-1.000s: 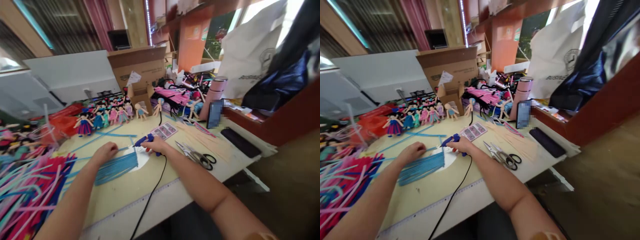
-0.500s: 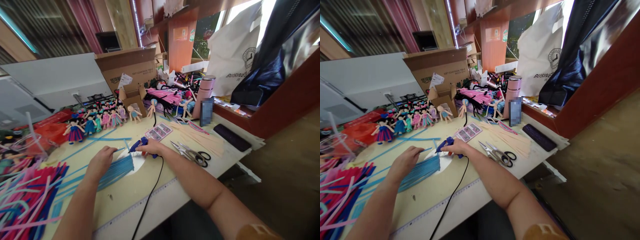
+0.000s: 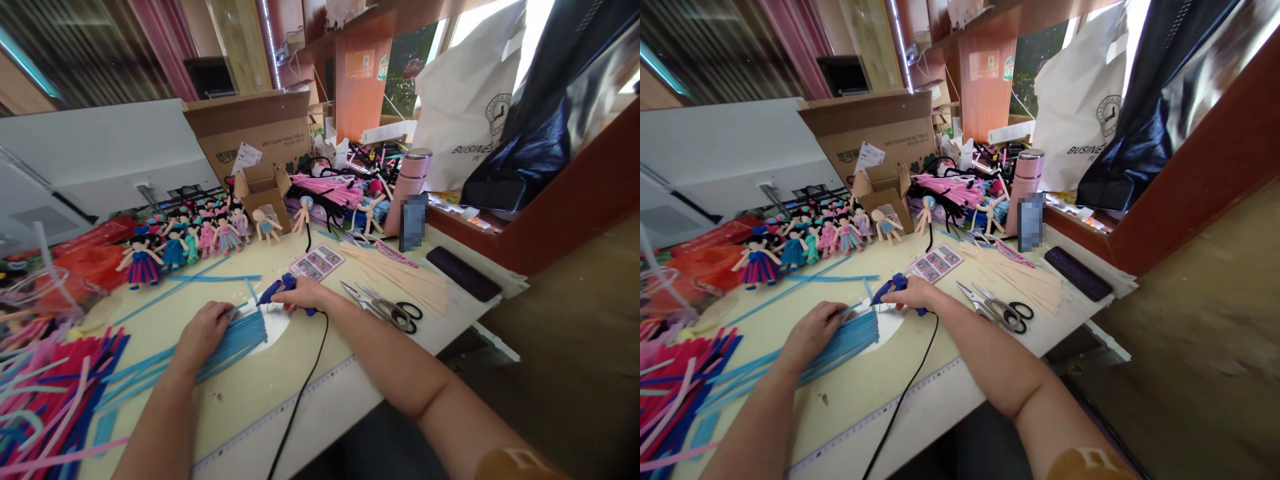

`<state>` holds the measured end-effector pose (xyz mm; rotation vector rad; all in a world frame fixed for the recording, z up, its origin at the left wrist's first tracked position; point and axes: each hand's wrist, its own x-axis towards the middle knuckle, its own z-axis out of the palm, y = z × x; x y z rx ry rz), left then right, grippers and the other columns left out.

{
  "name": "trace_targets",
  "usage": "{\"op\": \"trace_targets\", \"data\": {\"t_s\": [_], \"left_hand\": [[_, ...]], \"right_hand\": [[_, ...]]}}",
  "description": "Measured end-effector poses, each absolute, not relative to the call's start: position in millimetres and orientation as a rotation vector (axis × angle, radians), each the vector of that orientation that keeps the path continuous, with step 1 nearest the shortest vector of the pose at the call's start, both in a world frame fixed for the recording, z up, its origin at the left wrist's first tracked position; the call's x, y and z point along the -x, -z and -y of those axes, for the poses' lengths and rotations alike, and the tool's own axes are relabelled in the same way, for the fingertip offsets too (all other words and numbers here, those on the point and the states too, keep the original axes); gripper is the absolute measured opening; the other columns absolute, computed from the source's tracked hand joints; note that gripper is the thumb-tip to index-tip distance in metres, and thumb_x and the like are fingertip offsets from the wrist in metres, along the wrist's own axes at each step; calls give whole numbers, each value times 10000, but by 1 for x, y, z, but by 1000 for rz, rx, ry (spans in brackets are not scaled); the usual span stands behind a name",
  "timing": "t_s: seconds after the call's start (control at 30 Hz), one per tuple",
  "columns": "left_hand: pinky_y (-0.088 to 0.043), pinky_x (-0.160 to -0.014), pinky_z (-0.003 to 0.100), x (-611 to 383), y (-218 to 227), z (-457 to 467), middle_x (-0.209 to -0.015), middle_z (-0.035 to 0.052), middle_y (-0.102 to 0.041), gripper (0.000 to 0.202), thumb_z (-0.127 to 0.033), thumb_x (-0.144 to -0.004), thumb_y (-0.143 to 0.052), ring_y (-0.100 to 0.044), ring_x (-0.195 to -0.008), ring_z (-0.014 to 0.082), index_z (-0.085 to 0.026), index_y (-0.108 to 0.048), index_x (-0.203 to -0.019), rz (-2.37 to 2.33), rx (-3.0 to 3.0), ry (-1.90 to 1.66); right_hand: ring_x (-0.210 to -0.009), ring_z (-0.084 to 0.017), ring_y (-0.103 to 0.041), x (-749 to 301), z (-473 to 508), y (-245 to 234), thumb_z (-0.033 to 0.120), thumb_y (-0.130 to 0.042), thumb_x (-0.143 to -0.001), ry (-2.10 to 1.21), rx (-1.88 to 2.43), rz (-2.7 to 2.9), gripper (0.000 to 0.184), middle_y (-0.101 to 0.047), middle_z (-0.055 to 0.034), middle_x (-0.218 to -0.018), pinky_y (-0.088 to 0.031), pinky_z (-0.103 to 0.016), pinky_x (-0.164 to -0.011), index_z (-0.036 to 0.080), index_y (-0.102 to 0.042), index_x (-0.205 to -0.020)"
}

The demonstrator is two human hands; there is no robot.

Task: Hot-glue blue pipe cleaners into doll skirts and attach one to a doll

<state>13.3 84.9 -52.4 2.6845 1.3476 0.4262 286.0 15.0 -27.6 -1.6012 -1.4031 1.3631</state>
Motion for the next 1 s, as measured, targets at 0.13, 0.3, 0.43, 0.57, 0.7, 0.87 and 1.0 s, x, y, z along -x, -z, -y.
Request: {"op": "trace_targets", "data": {"t_s": [0.13, 0.3, 0.43, 0.57, 0.7, 0.87, 1.0], "left_hand": [[-481, -878, 336, -17, 49, -83, -953, 73, -663, 290, -241, -834, -404, -619, -904, 211, -199, -664, -955, -1303, -2695, -379], [-466, -863, 360, -26, 43, -72, -952, 83, -646, 261, -292, -872, -441, -589, -918, 226, -201, -669, -958, -1287, -2690, -351], [-451, -869, 354, -33, 44, -64, -918, 83, -628, 199, -269, -877, -488, -568, -924, 224, -184, -666, -901, -1329, -2660, -350], [-445, -848, 332, -35, 48, -64, -886, 77, -614, 150, -196, -877, -489, -557, -898, 207, -171, -631, -837, -1374, -2624, -378], [-451, -821, 322, -37, 48, -60, -884, 63, -620, 130, -155, -877, -465, -557, -865, 194, -172, -594, -874, -1350, -2558, -466], [-447, -883, 315, -40, 51, -61, -989, 67, -635, 233, -121, -887, -417, -571, -954, 186, -173, -610, -1006, -1293, -2522, -468], [-449, -891, 310, -40, 48, -59, -996, 80, -620, 269, -157, -906, -400, -580, -971, 192, -175, -648, -1007, -1246, -2596, -391]], "right_hand": [[-547, -93, -571, -290, -15, 26, 457, -708, -738, -1332, 1565, 1410, 295, -685, 17, -666, -426, -166, -456, 212, -732, -901], [-591, -112, -608, -289, -11, 25, 449, -697, -762, -1333, 1608, 1432, 274, -701, -10, -697, -443, -174, -484, 201, -730, -875], [-564, -104, -590, -289, -9, 28, 435, -669, -796, -1304, 1617, 1413, 280, -710, -38, -712, -425, -176, -469, 181, -725, -900], [-590, -121, -606, -292, -12, 32, 486, -648, -801, -1291, 1643, 1461, 345, -726, -73, -761, -435, -195, -479, 165, -719, -907], [-631, -149, -642, -288, -9, 27, 452, -670, -793, -1298, 1680, 1443, 335, -727, -92, -759, -462, -217, -513, 151, -720, -932], [-587, -138, -623, -279, -6, 19, 426, -673, -793, -1265, 1758, 1449, 279, -707, -72, -667, -453, -217, -517, 157, -719, -848], [-625, -148, -644, -277, -7, 22, 467, -676, -775, -1208, 1816, 1468, 309, -707, -42, -671, -425, -207, -504, 186, -722, -895]]}}
